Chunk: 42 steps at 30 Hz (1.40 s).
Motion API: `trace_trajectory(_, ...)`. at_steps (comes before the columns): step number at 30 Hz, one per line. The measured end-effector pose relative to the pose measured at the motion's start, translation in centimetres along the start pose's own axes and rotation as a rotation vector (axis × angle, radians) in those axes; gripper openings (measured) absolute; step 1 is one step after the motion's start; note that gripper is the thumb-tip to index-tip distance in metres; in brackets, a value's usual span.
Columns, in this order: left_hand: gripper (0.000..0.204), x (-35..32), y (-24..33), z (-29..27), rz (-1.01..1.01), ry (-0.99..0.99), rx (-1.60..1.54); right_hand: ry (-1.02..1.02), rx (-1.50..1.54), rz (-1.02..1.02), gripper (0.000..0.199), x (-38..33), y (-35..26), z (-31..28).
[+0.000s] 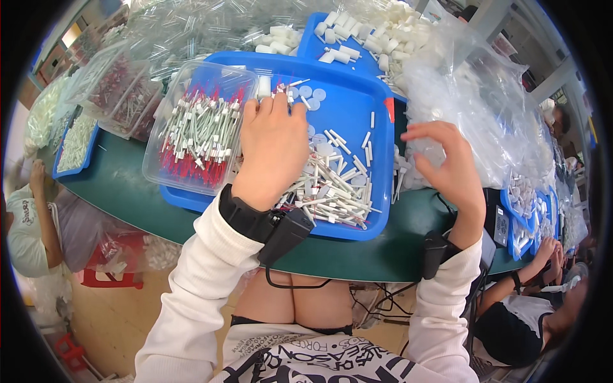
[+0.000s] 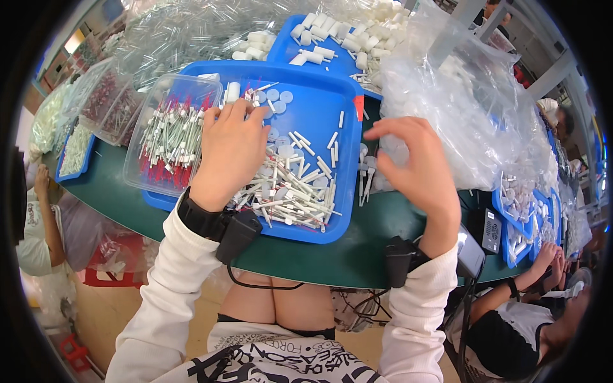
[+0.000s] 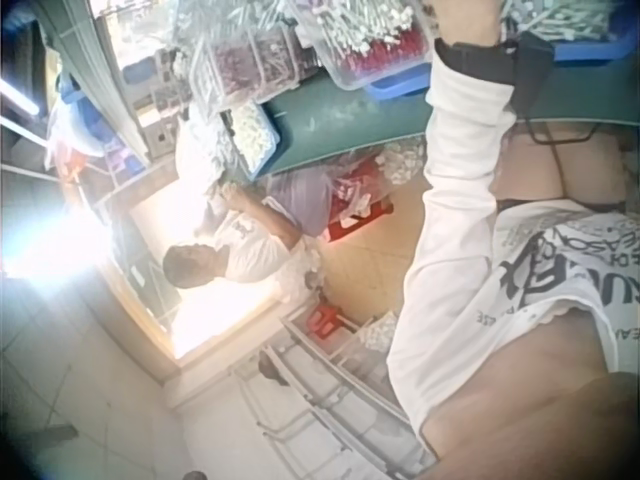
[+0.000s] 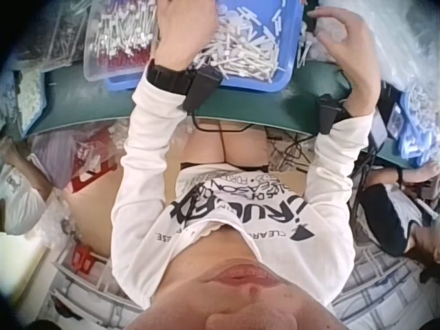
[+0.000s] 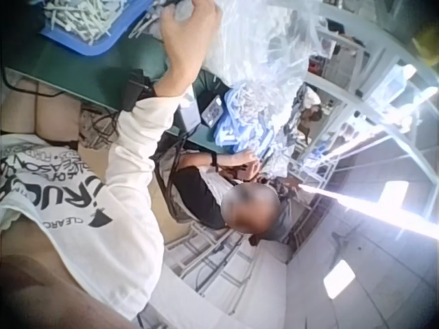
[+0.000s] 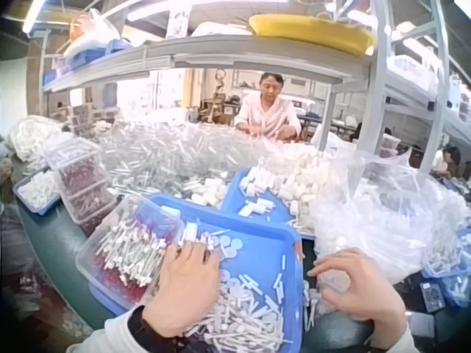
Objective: The person sits at a green table in a workshop and assembles small white plastic components by hand. They repeatedly pick up a small white cap and a white stick with a red tip from a blue tray, fit the cap onto the stick, and place the assembled unit back into the tray.
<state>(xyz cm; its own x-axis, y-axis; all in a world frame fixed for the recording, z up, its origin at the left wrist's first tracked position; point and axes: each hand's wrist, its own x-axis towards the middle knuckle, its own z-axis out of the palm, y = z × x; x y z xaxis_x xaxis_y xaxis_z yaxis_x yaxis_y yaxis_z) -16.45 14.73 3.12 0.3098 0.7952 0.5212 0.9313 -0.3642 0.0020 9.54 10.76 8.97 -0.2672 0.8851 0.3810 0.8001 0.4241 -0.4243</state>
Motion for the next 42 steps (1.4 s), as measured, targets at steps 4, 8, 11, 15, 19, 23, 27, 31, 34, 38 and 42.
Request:
trace_trajectory(4, 0.019, 0.4, -0.2, 0.1, -0.067, 0.018, -0.058, -0.149, 0.159, -0.011, 0.025, 4.0, -3.2, 2.5)
trace_trajectory(8, 0.015, 0.9, 0.1, 0.2, -0.081, 0.009, -0.097, -0.162, 0.065, -0.278, 0.026, 8.4, -2.4, 9.3)
trace_trajectory(11, 0.013, 0.8, 0.6, 0.7, -0.049, 0.146, -0.002, -0.133, -0.019, -0.317, 0.025, 10.0, -1.9, 11.1)
trace_trajectory(15, 0.013, 0.6, 0.4, 0.8, -0.039, 0.127, -0.045, -0.184, -0.008, -0.217, 0.021, 10.0, -1.7, 11.0)
trace_trajectory(19, 0.013, 0.9, 0.2, 1.1, -0.064, 0.103, -0.188, -0.216, -0.031, -0.14, 0.019, 8.4, -1.5, 9.9)
trace_trajectory(23, 0.015, 1.4, 0.7, 0.6, -0.206, 0.108, -0.499, -0.129, 0.089, -0.027, 0.025, 6.2, -1.5, 8.3)
trace_trajectory(27, 0.021, 1.4, 1.4, -0.2, -0.108, 0.183, -0.914, 0.003, 0.61, 0.162, 0.029, 3.7, -2.5, 6.3)
trace_trajectory(31, 0.021, 1.1, 2.3, -1.2, 0.105, 0.167, -1.022, 0.05, 1.094, 0.192, 0.031, 1.7, -1.6, 6.1)
trace_trajectory(34, 0.018, 0.8, 2.7, -2.0, 0.18, 0.157, -1.035, 0.063, 1.244, 0.186, 0.033, 1.1, -1.8, 5.9)
trace_trajectory(38, 0.017, 0.6, 2.5, -1.7, 0.229, 0.149, -1.056, 0.089, 1.387, 0.145, 0.034, 1.0, -2.3, 5.7)
trace_trajectory(42, 0.016, 0.4, 2.8, -2.2, 0.199, 0.08, -1.005, 0.041, 1.316, 0.105, 0.035, 0.6, -2.2, 5.7)
